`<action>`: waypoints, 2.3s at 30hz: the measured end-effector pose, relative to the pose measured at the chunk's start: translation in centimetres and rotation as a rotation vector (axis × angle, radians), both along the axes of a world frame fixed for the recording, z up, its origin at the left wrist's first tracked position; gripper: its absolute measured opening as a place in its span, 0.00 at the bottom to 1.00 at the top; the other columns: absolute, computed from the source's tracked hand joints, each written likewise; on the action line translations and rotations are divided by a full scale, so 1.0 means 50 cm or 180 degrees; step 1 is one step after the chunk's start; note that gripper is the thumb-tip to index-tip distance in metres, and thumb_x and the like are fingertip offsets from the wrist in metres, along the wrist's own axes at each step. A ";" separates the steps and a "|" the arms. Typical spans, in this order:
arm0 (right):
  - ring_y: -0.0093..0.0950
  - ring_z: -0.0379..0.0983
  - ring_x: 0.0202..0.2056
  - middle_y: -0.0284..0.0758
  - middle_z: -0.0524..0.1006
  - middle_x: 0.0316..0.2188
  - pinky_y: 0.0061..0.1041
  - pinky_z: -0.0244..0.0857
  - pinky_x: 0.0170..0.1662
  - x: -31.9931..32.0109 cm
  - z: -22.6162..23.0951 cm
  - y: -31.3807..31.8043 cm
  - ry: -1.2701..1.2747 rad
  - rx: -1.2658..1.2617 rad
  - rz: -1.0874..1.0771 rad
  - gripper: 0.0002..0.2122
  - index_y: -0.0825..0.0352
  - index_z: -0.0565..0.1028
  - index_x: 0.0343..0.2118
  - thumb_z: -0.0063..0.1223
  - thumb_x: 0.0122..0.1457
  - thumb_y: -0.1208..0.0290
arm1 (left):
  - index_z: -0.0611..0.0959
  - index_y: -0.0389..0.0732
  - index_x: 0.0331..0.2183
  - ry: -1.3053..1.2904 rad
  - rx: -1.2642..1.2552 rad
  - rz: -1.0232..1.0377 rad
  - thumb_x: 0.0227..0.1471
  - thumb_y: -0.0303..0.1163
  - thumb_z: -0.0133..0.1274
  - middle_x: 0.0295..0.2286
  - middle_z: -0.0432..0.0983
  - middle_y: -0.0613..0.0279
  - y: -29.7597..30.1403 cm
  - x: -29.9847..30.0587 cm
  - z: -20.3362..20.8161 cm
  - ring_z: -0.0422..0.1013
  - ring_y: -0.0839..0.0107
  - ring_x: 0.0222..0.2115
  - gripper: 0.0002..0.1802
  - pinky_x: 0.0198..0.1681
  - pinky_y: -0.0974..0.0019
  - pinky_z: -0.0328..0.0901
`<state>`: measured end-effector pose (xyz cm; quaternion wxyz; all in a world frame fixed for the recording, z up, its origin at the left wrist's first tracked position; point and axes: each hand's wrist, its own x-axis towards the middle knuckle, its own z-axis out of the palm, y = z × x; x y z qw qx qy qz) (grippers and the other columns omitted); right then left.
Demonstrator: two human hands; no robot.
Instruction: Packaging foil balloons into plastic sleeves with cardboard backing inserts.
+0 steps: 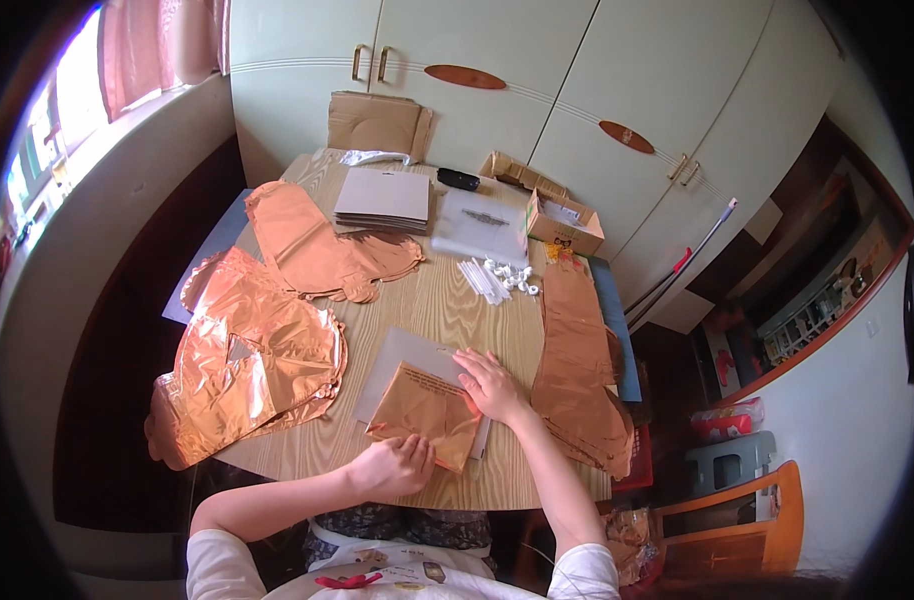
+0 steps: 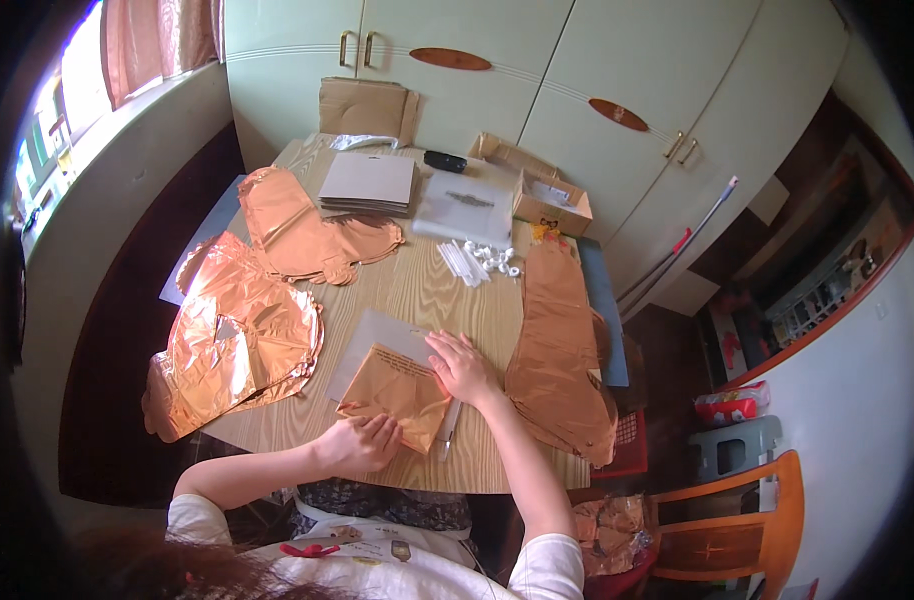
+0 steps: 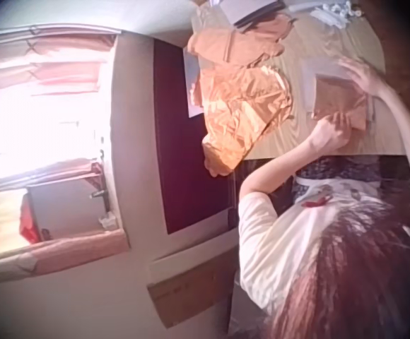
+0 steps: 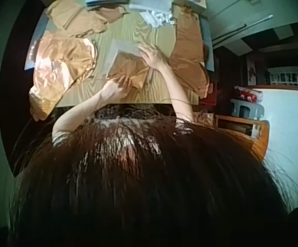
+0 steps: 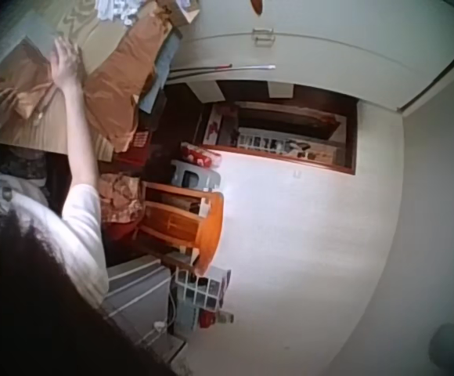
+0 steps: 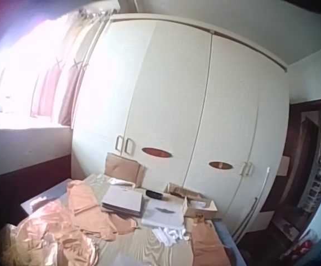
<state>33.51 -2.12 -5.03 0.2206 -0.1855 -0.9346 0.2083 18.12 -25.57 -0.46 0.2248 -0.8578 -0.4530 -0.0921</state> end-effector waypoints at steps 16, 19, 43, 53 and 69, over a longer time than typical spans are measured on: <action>0.39 0.54 0.65 0.37 0.62 0.63 0.55 0.43 0.65 0.005 0.070 -0.137 -0.0433 0.0611 0.0280 0.24 0.60 0.66 0.59 0.46 0.64 0.55 | 0.82 0.34 0.35 -0.0910 -0.0097 0.0330 0.43 0.34 0.57 0.34 0.80 0.54 -0.082 0.041 0.031 0.78 0.64 0.37 0.17 0.35 0.68 0.73; 0.37 0.54 0.65 0.35 0.62 0.63 0.54 0.40 0.66 0.010 0.088 -0.212 -0.0581 0.0563 0.0453 0.27 0.59 0.63 0.61 0.47 0.63 0.52 | 0.83 0.40 0.36 -0.1336 -0.0027 0.0746 0.41 0.35 0.58 0.30 0.77 0.61 -0.093 -0.044 0.026 0.74 0.67 0.34 0.17 0.32 0.67 0.70; 0.37 0.51 0.66 0.29 0.59 0.65 0.59 0.41 0.64 -0.022 0.034 -0.228 -0.0901 0.0881 0.0203 0.30 0.55 0.60 0.64 0.42 0.62 0.46 | 0.85 0.54 0.39 -0.1594 -0.0601 0.1057 0.45 0.38 0.58 0.31 0.70 0.67 -0.071 -0.132 0.012 0.68 0.66 0.35 0.15 0.42 0.61 0.63; 0.40 0.51 0.65 0.33 0.60 0.63 0.57 0.40 0.65 -0.037 0.051 -0.244 -0.0899 0.1033 0.0093 0.30 0.56 0.61 0.63 0.42 0.62 0.45 | 0.85 0.54 0.38 -0.1775 -0.0975 0.1004 0.49 0.41 0.57 0.33 0.69 0.66 -0.080 -0.135 0.003 0.67 0.64 0.38 0.13 0.43 0.60 0.60; 0.38 0.51 0.66 0.33 0.59 0.64 0.48 0.42 0.66 -0.056 0.040 -0.253 -0.0823 0.0817 0.0139 0.30 0.57 0.61 0.64 0.41 0.63 0.46 | 0.86 0.53 0.35 -0.1872 -0.1157 0.0956 0.51 0.47 0.56 0.34 0.68 0.63 -0.085 -0.132 -0.004 0.64 0.62 0.40 0.12 0.45 0.58 0.57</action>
